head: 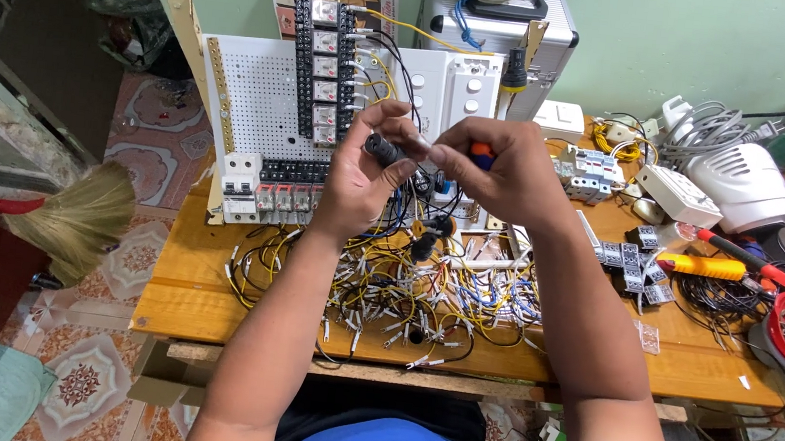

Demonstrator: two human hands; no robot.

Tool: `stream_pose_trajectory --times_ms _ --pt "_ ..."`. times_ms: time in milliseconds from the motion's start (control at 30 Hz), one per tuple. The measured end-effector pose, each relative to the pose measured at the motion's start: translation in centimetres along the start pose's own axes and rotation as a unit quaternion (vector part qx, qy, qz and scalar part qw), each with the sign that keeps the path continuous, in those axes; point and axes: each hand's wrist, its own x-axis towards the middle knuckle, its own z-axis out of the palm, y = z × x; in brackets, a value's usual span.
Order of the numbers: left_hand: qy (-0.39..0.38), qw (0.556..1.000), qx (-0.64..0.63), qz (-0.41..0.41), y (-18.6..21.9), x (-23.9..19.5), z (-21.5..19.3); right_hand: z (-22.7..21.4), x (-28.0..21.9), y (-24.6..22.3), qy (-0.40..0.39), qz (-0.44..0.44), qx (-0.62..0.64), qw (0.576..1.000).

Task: The person uses a screwdriver to tighten screws on a yellow electrical plug and then on a black electrical component. They manipulate wires and connectors on a cluttered workbench.

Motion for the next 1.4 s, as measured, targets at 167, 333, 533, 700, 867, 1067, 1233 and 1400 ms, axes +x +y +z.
stream_pose_trajectory --times_ms 167,333,533,700,867,1067,1233,1400 --pt "0.021 0.998 0.045 0.04 -0.3 0.3 -0.1 0.4 -0.3 -1.3 -0.01 0.031 -0.019 0.999" --pt "0.042 0.994 0.084 0.049 -0.8 0.1 -0.1 0.8 -0.4 -0.7 -0.007 0.039 -0.017 0.999" --pt "0.052 0.989 0.129 0.045 -0.9 0.0 0.1 0.7 -0.4 -1.2 -0.009 0.058 -0.022 0.998" --pt "0.049 0.982 0.171 0.055 -0.7 0.0 0.2 0.7 -0.2 -1.0 -0.017 0.063 -0.03 0.997" --pt "0.059 0.974 0.208 0.072 -0.6 0.0 0.2 0.8 -0.1 -1.4 -0.019 0.08 -0.032 0.996" --pt "0.068 0.942 0.314 0.092 -0.6 0.0 -0.5 0.9 -0.1 -0.5 -0.023 0.085 -0.045 0.995" --pt "0.066 0.947 0.311 0.048 -0.7 0.0 -0.4 0.7 0.0 -0.1 -0.023 0.094 -0.051 0.994" --pt "-0.015 0.987 0.156 -0.024 0.5 0.0 0.4 0.6 -0.1 0.3 -0.029 0.102 -0.056 0.993"
